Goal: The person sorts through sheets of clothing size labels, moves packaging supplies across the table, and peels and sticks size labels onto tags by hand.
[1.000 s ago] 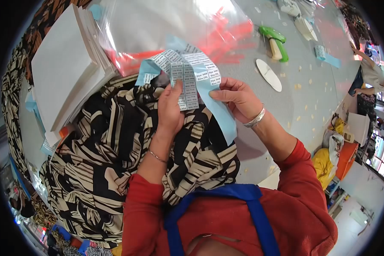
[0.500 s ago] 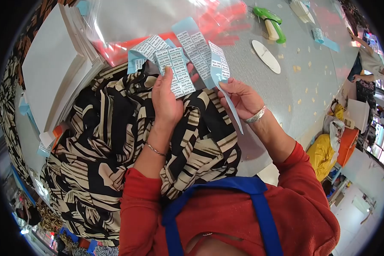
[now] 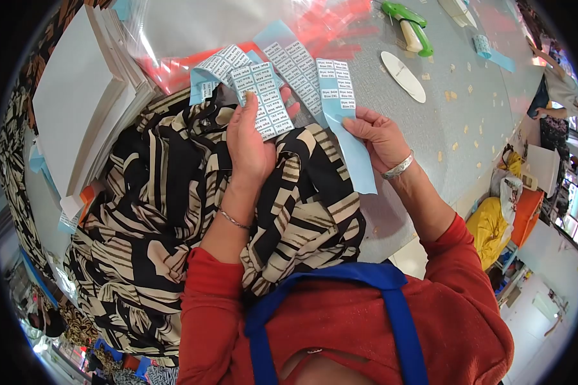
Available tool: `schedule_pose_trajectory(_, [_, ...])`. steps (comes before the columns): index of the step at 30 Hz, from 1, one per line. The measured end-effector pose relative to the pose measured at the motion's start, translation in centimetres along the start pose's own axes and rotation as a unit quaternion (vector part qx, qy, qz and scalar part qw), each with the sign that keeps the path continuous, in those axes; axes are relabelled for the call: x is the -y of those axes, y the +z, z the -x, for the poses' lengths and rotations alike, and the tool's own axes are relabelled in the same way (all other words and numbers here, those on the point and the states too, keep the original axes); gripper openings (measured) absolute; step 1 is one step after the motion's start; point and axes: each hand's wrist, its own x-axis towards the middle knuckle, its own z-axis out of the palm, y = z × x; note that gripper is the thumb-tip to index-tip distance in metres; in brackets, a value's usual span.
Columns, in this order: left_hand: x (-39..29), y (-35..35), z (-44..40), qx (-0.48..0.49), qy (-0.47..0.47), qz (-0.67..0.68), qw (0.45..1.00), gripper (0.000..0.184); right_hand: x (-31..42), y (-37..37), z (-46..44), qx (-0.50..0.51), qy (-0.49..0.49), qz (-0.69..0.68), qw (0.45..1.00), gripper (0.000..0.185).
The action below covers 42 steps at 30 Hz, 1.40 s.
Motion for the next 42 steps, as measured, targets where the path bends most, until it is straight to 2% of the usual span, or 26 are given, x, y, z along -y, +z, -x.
schedule_pose_trajectory(14, [0.1, 0.0, 0.0, 0.003, 0.004, 0.009, 1.000, 0.040, -0.2, -0.3, -0.5, -0.026, -0.025, 0.042, 0.998, 0.034])
schedule_pose_trajectory(38, [0.2, -0.2, -0.2, 0.004, 0.007, 0.024, 1.000, 0.038, 0.1, -0.4, -1.5, -0.033, -0.003, 0.128, 0.991, 0.026])
schedule_pose_trajectory(42, [0.1, -0.1, -0.1, 0.000, 0.004, 0.015, 1.000, 0.039, 0.3, -0.2, -1.4, -0.039, -0.016, 0.142, 0.989, 0.030])
